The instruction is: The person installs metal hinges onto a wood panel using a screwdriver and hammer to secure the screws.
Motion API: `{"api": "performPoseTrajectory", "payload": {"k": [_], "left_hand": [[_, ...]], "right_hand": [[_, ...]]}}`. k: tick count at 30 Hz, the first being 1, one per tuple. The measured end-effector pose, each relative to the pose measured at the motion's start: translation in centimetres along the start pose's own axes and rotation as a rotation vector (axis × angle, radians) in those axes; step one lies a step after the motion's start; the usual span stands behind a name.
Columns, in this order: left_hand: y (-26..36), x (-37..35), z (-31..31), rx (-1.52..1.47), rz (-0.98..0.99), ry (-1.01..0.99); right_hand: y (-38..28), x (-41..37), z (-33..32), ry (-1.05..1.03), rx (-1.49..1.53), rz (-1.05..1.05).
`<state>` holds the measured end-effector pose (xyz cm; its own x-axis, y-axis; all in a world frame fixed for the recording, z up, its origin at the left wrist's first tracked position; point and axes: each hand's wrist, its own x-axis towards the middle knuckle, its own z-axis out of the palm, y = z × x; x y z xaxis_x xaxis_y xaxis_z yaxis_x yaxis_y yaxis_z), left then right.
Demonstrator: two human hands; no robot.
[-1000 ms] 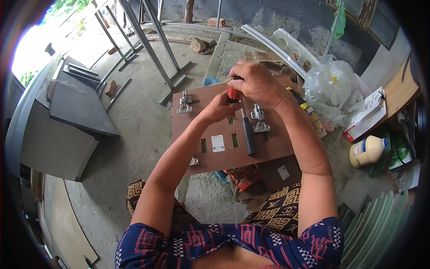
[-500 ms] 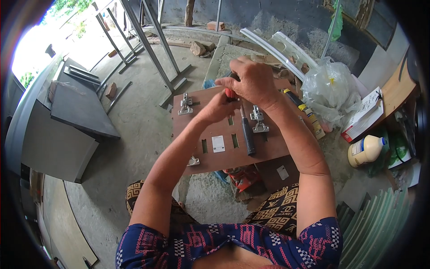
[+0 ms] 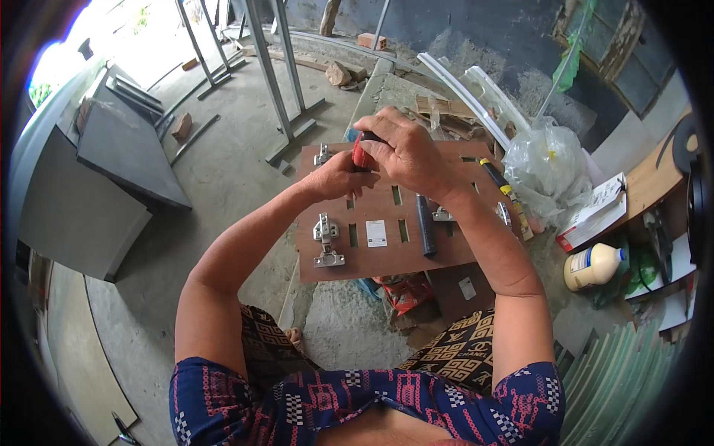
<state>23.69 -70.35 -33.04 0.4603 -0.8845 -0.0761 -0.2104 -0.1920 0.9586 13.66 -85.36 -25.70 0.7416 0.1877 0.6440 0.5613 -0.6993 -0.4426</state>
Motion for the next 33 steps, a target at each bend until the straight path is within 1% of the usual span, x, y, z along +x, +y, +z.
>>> {"api": "performPoseTrajectory", "payload": {"k": [2, 6, 9, 10, 11, 14, 15, 16, 19, 20, 23, 24, 27, 28, 31, 32, 33], "left_hand": [[-0.6, -0.6, -0.8, 0.014, -0.017, -0.018], [-2.8, -0.6, -1.4, -0.093, 0.067, -0.017], [-4.1, -0.4, -1.8, -0.121, 0.038, -0.049], [-4.7, -0.1, -1.9, -0.127, 0.067, -0.049], [-5.5, 0.2, -2.0, -0.130, 0.070, -0.048], [-4.8, -0.3, -1.9, -0.139, 0.080, -0.032], [-4.8, -0.2, -1.8, -0.140, 0.092, -0.014], [-4.9, 0.0, -1.9, -0.049, 0.120, -0.013], [-5.0, 0.1, -1.8, -0.075, 0.175, 0.017], [-4.8, 0.0, -1.8, -0.066, 0.166, 0.006], [-4.3, -0.3, -2.0, -0.033, 0.155, -0.010], [-4.1, -0.5, -2.0, -0.018, 0.161, -0.007], [-4.4, -0.3, -1.8, 0.004, 0.179, -0.008], [-4.6, -0.2, -1.8, 0.015, 0.176, -0.010], [-4.6, -0.1, -2.0, 0.023, 0.154, -0.025], [-4.8, 0.0, -2.1, 0.023, 0.159, -0.030], [-5.0, 0.1, -2.1, 0.021, 0.163, -0.037]], "right_hand": [[-0.1, 0.3, 1.0, 0.002, 0.021, -0.008], [-0.7, 0.9, 2.4, -0.051, -0.018, 0.013], [-0.4, 1.1, 3.4, -0.101, -0.080, 0.008], [-0.5, 1.0, 3.7, -0.107, -0.061, 0.058], [-0.6, 1.2, 3.7, -0.115, -0.081, 0.043], [-0.7, 1.8, 3.5, -0.150, -0.129, 0.025], [-0.7, 1.8, 3.6, -0.126, -0.145, 0.030], [-0.8, 2.0, 3.6, -0.118, -0.155, 0.057], [-0.9, 2.1, 3.4, -0.087, -0.174, 0.140], [-0.9, 2.2, 3.5, -0.043, -0.183, 0.144], [-1.0, 2.2, 3.2, -0.102, -0.193, 0.259], [-1.0, 2.3, 3.5, -0.053, -0.223, 0.211], [-1.6, 2.6, 3.4, -0.072, -0.395, 0.255], [-1.7, 2.7, 3.6, -0.044, -0.435, 0.206], [-2.0, 2.9, 3.3, -0.109, -0.528, 0.179], [-2.1, 3.0, 3.0, -0.147, -0.545, 0.207], [-2.4, 3.2, 2.9, -0.150, -0.458, 0.210]]}}
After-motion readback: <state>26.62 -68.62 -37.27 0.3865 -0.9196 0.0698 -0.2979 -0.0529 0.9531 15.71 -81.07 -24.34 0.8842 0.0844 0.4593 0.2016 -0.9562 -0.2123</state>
